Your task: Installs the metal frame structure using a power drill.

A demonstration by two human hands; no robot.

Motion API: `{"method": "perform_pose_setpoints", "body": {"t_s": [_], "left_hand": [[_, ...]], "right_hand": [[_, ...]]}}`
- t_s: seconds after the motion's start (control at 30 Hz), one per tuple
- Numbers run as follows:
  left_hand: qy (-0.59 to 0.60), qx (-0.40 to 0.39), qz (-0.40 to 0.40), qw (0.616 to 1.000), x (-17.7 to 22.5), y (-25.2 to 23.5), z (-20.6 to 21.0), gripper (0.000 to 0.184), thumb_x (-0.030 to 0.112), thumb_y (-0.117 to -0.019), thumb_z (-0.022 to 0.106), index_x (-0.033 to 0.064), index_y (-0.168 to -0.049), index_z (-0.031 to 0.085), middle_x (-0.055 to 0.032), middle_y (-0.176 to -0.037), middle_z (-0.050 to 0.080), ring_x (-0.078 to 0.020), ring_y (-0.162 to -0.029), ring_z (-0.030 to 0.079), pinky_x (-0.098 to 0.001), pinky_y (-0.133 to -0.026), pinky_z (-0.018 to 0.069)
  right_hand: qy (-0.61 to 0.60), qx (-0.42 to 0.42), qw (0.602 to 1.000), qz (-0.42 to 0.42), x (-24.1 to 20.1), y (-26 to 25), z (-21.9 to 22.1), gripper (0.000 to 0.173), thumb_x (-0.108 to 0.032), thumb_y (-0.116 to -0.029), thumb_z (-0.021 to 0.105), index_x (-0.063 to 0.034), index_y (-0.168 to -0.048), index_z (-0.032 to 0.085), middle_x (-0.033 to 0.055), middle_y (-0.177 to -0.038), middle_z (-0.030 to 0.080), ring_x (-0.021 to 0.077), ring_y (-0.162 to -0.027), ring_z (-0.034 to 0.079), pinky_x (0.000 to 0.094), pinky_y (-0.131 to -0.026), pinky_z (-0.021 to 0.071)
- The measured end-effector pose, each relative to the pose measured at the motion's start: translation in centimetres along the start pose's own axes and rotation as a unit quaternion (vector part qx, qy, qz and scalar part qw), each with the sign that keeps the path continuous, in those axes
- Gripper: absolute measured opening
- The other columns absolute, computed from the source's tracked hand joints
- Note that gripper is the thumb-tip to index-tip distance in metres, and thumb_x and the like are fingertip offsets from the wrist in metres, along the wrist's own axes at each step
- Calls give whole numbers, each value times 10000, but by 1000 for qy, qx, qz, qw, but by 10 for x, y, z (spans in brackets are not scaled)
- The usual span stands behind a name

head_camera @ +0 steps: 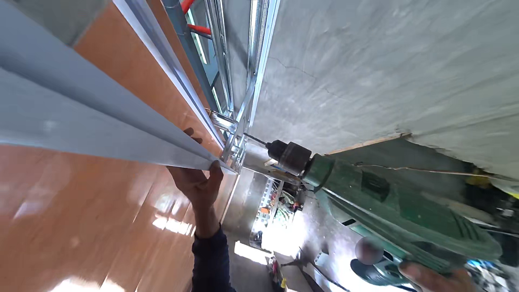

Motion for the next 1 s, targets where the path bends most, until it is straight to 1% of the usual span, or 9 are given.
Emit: {"method": "perform_pose_setpoints", "body": {"t_s": [0.13,0.23,0.37,0.43,0.53,0.67,0.77,0.9,1.0], "left_hand": [[-80,120,66,987,6,6,14,534,178,-966,591,-44,-1414,405,-85,-1423,534,-166,-1311,524,-370,-1089,452],[-145,150,78,975,13,5,18,555,414,-1060,460,-56,-1354,445,-64,-1349,571,-116,-1283,533,-332,-1072,454],[-112,81,64,988,7,10,15,666,386,-1034,557,-3,-1507,296,-32,-1470,473,-109,-1351,467,-327,-1119,416],[-72,62,55,994,8,13,15,708,351,-1026,574,62,-1564,215,16,-1538,412,-99,-1389,432,-318,-1134,406],[-81,114,72,988,13,14,22,657,261,-1028,501,-19,-1532,186,-52,-1509,424,-126,-1379,435,-329,-1128,404],[-111,195,97,970,17,13,30,657,266,-1048,407,-112,-1521,152,-142,-1498,418,-167,-1395,416,-353,-1158,367],[-132,202,112,964,22,11,32,651,328,-1078,390,-121,-1501,185,-152,-1484,426,-159,-1389,424,-347,-1157,368],[-147,211,67,964,17,13,30,653,103,-976,446,-187,-1481,150,-226,-1489,409,-179,-1374,448,-324,-1123,406],[-158,213,51,963,13,15,26,701,334,-1053,439,-153,-1496,195,-186,-1480,407,-134,-1350,449,-321,-1119,400]], "right_hand": [[-8,-1,1000,1,-1,3,-2,314,-325,-901,777,-281,-1205,711,41,-1030,772,213,-899,752,381,-822,635],[2,22,1000,-7,-5,7,-4,332,-329,-897,775,-310,-1220,699,-10,-1054,770,162,-929,743,350,-840,625],[13,49,999,-12,-7,10,-12,320,-338,-879,795,-299,-1185,714,-5,-1020,771,166,-895,745,354,-810,628],[23,54,998,-4,-14,11,-6,308,-339,-884,781,-361,-1184,713,-95,-1038,771,70,-917,738,261,-831,619],[20,58,998,1,-15,12,-5,298,-333,-880,786,-366,-1169,722,-96,-1025,774,67,-910,740,249,-822,617],[5,38,999,-11,-8,15,-14,313,-344,-890,783,-290,-1190,712,27,-1019,770,200,-895,747,379,-817,629],[28,52,998,-13,-18,15,-11,307,-345,-894,773,-366,-1193,711,-77,-1036,774,99,-919,744,288,-833,623],[20,59,998,-12,-15,15,-20,306,-366,-887,781,-302,-1179,714,18,-1009,774,197,-885,751,374,-808,634],[24,66,997,-13,-16,12,-25,302,-384,-888,773,-298,-1173,716,25,-999,774,202,-874,751,379,-803,632]]}}
Point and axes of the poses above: each hand's wrist, its own y-axis away from the middle knuckle, its own z-axis out of the palm, x = y × z, the point moved 8 cm from there along -y, towards the middle knuckle
